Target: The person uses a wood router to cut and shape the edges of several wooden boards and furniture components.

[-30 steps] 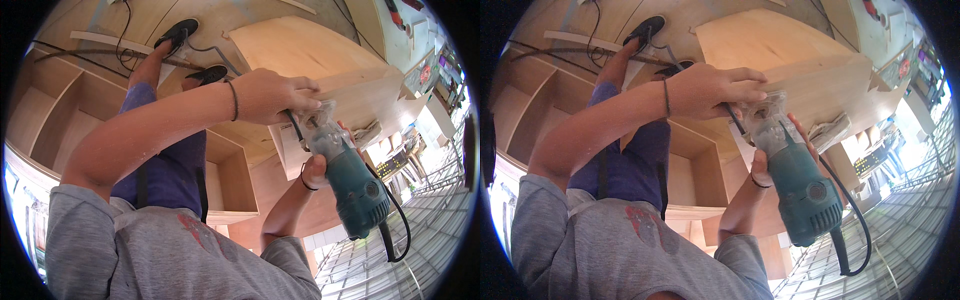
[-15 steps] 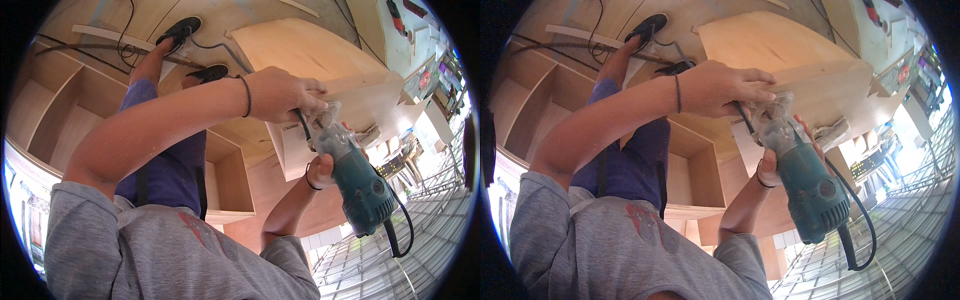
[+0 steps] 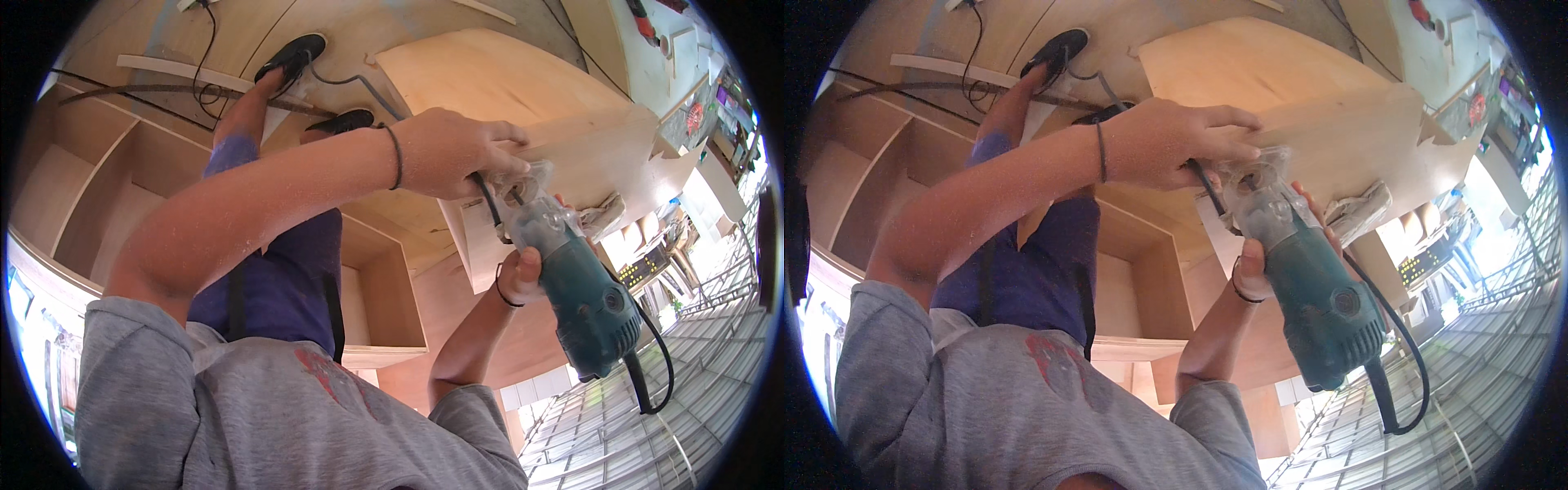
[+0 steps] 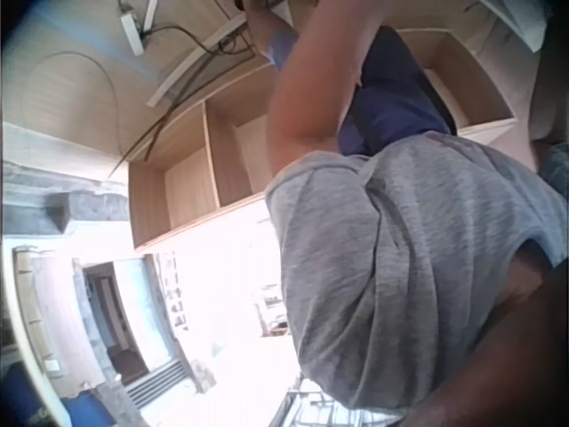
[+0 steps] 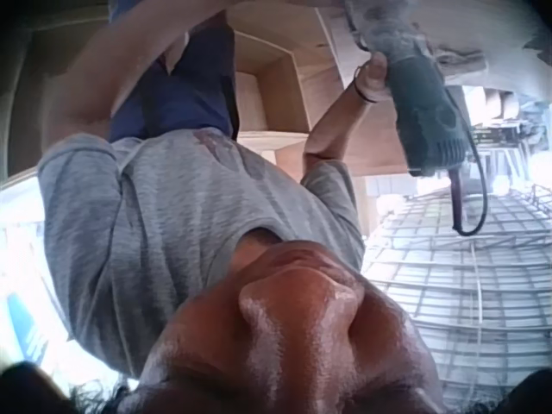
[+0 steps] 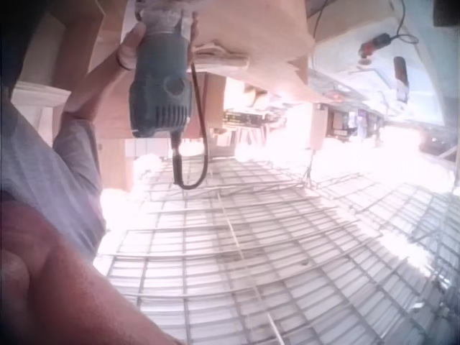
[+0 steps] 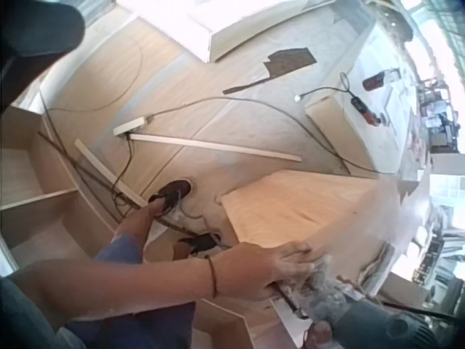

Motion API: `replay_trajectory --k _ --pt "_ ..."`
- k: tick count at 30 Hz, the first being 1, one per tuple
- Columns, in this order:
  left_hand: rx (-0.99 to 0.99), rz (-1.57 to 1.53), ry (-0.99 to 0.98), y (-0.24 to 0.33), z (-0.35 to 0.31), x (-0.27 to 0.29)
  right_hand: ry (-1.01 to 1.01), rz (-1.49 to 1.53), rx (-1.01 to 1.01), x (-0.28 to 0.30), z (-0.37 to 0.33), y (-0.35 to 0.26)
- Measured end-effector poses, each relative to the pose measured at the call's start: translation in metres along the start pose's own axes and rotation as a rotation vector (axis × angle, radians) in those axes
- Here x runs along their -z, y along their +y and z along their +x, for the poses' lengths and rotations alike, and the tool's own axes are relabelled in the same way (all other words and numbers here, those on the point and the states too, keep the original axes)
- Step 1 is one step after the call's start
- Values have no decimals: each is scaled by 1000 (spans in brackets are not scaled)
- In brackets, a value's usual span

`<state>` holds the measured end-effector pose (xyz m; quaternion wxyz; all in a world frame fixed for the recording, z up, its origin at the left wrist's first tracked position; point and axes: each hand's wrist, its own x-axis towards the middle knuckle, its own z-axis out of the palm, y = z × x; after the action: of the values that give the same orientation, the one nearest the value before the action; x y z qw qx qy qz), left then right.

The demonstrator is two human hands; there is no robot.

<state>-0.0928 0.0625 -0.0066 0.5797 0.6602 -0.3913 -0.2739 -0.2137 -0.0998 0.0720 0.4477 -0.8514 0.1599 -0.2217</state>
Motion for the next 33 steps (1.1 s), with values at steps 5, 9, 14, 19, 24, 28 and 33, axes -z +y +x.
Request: replay_trajectory --k 5,9,14,19,24,28,33 --pt "25 15 -63 5 -13 7 4 -20 4 -9 -17 -9" --pt "29 -6 -42 7 -26 11 2 -9 18 -15 -30 -14" --pt "54 3 -43 13 -38 14 38 5 13 -22 -45 -22" --pt "88 -40 -82 14 -47 13 110 2 32 -33 -55 -26" --pt "68 -33 -27 19 -37 11 103 18 32 -27 -47 -20" --pt "95 16 -25 22 -20 10 79 16 44 -19 -35 -9" --pt "121 -18 -53 22 -5 8 95 -15 95 -11 -21 3"
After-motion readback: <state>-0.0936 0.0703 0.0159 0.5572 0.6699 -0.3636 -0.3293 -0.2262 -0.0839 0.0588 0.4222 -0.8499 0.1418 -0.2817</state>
